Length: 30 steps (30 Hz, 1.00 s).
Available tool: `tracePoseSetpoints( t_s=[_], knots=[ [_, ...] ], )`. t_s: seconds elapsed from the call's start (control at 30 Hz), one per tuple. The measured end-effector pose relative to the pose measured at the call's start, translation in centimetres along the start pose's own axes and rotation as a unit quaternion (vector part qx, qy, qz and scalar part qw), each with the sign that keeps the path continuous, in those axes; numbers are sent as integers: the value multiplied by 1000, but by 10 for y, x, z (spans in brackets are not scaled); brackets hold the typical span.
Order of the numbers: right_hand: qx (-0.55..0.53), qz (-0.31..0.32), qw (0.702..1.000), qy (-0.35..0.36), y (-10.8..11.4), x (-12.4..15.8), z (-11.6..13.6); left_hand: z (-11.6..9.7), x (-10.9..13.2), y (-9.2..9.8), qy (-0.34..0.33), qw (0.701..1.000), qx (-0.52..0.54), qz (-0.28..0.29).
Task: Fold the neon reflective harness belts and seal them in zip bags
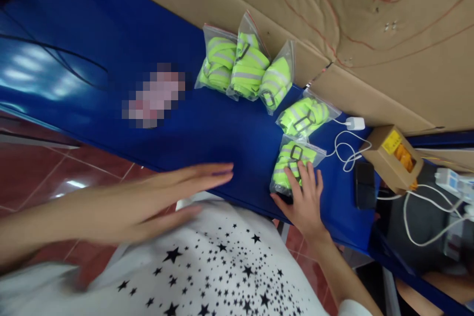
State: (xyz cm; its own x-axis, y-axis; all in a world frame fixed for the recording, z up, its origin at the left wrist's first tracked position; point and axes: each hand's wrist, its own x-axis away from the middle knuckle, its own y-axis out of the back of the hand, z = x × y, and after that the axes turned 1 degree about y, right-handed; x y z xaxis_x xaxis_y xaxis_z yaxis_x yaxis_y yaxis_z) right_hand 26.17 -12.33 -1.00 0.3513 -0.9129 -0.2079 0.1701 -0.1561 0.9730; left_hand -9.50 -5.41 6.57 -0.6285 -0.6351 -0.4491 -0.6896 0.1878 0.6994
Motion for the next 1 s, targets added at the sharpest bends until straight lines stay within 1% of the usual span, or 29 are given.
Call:
tracePoseSetpoints(
  t_s=[0.07, 0.17, 0.2, 0.27, 0.3, 0.33, 0.37, 0.43, 0.47, 0.53, 0.6, 0.63, 0.67, 0.7, 0.73, 0.8, 0.83, 0.9, 0.93, 1.0],
  knots=[
    [17, -3, 1000, -16, -1, -1, -3, 22, -16, -16, -20, 993, -63, 93],
    [48, -30, 998, -32, -6, -6, -8, 51, -54, -59, -82, 984, -130, 95],
    [55, -41, 997, -38, -8, -9, -11, 58, -69, -76, -96, 983, -138, 80],
    [60, -60, 995, -48, -12, -13, -14, 65, -102, -106, -118, 982, -135, 53],
    [60, -68, 995, -50, -14, -15, -16, 67, -118, -119, -123, 983, -128, 55],
    [60, -74, 994, -52, -15, -17, -17, 67, -132, -130, -124, 984, -116, 45],
    [61, -80, 993, -55, -16, -18, -18, 67, -145, -139, -103, 988, -108, 38],
    [63, -91, 992, -65, -17, -18, -21, 67, -163, -149, -82, 990, -109, 33],
    [63, -96, 991, -71, -18, -17, -22, 67, -167, -151, -75, 991, -110, 32],
    [63, -103, 989, -81, -19, -16, -27, 69, -165, -149, -64, 992, -109, 28],
    [60, -109, 989, -86, -19, -18, -34, 72, -153, -142, -46, 993, -103, 16],
    [57, -110, 988, -89, -18, -20, -37, 73, -144, -137, -38, 996, -79, 4],
    [56, -112, 988, -92, -17, -22, -39, 75, -134, -132, -34, 999, -40, -10],
    [57, -114, 987, -97, -15, -26, -41, 78, -125, -126, -28, 999, 37, -29],
    [56, -120, 986, -105, -12, -29, -41, 79, -116, -121, -25, 991, 122, -50],
    [30, -141, 982, -125, -8, -33, -36, 83, -102, -111, 15, 959, 271, -83],
    [-7, -155, 978, -138, -6, -33, -31, 84, -98, -107, 43, 943, 317, -95],
    [-139, -166, 960, -177, -5, -33, -17, 85, -96, -100, 109, 921, 352, -122],
    [-221, -164, 941, -197, -6, -34, -10, 87, -97, -97, 136, 916, 350, -139],
    [-363, -153, 891, -226, -10, -39, 3, 91, -101, -93, 177, 910, 326, -182]
  ],
)
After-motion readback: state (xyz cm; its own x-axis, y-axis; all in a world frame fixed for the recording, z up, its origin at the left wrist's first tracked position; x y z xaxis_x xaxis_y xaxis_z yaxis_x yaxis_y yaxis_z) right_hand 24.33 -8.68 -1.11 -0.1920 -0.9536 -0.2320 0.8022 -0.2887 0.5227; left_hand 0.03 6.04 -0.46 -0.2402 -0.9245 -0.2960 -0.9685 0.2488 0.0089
